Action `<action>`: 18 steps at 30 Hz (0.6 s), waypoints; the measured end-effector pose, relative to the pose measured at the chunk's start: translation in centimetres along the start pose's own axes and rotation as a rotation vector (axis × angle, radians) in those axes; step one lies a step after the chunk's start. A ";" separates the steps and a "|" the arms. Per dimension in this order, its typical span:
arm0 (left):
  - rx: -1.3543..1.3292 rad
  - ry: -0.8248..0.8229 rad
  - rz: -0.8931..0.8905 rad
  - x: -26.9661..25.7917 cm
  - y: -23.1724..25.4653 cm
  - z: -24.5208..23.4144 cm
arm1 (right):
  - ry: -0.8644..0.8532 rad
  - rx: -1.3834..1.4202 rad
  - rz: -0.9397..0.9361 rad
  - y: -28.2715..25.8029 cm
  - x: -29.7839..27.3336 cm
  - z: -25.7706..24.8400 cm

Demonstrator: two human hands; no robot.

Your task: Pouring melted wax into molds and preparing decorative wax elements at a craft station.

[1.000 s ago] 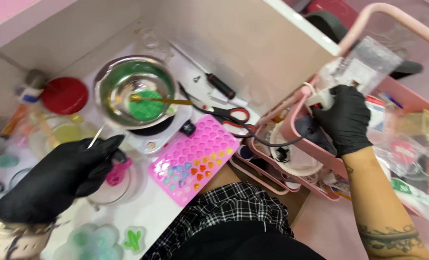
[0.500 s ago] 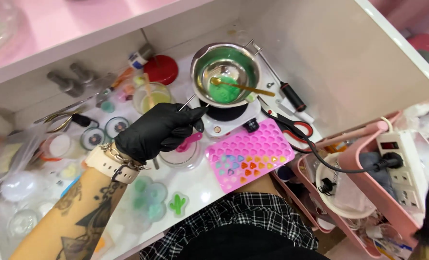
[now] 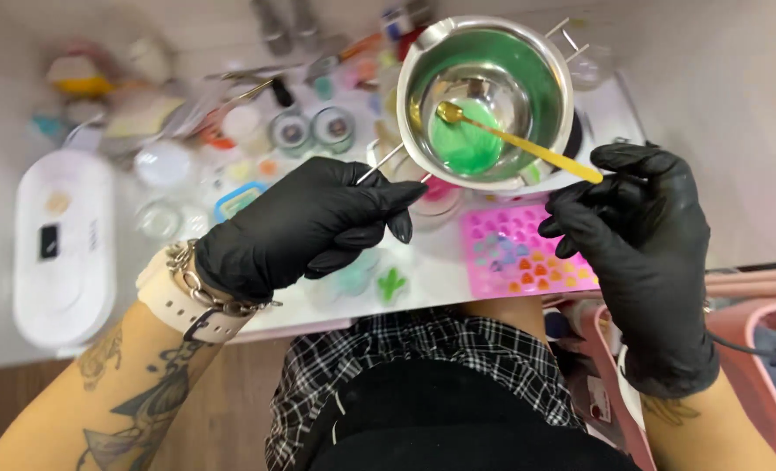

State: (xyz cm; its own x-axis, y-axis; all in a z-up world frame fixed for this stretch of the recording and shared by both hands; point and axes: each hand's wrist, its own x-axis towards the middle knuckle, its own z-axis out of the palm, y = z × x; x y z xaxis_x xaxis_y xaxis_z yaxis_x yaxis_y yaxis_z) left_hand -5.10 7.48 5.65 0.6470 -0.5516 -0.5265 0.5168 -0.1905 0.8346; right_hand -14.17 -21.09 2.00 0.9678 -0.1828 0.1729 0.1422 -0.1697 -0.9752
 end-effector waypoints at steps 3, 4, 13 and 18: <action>-0.004 0.070 -0.060 -3.4 -1.3 -0.3 | -0.038 -0.011 -0.042 0.2 -0.5 2.1; 0.007 0.100 -0.087 -4.4 -1.7 -0.2 | -0.037 -0.024 -0.068 0.3 -0.8 2.6; -0.092 0.170 -0.131 -9.5 -6.7 -0.1 | -0.185 -0.128 -0.161 -2.7 -0.3 6.5; -0.109 0.251 -0.176 -10.0 -10.2 0.0 | -0.359 -0.037 -0.126 -0.9 0.1 8.9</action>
State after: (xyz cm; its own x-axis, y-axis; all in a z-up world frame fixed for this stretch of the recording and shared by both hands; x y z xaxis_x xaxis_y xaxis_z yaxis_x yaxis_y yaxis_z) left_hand -16.84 14.90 2.42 0.6535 -0.2978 -0.6959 0.6813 -0.1694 0.7122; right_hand -12.38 -12.35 1.67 0.9553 0.1916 0.2251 0.2633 -0.2057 -0.9425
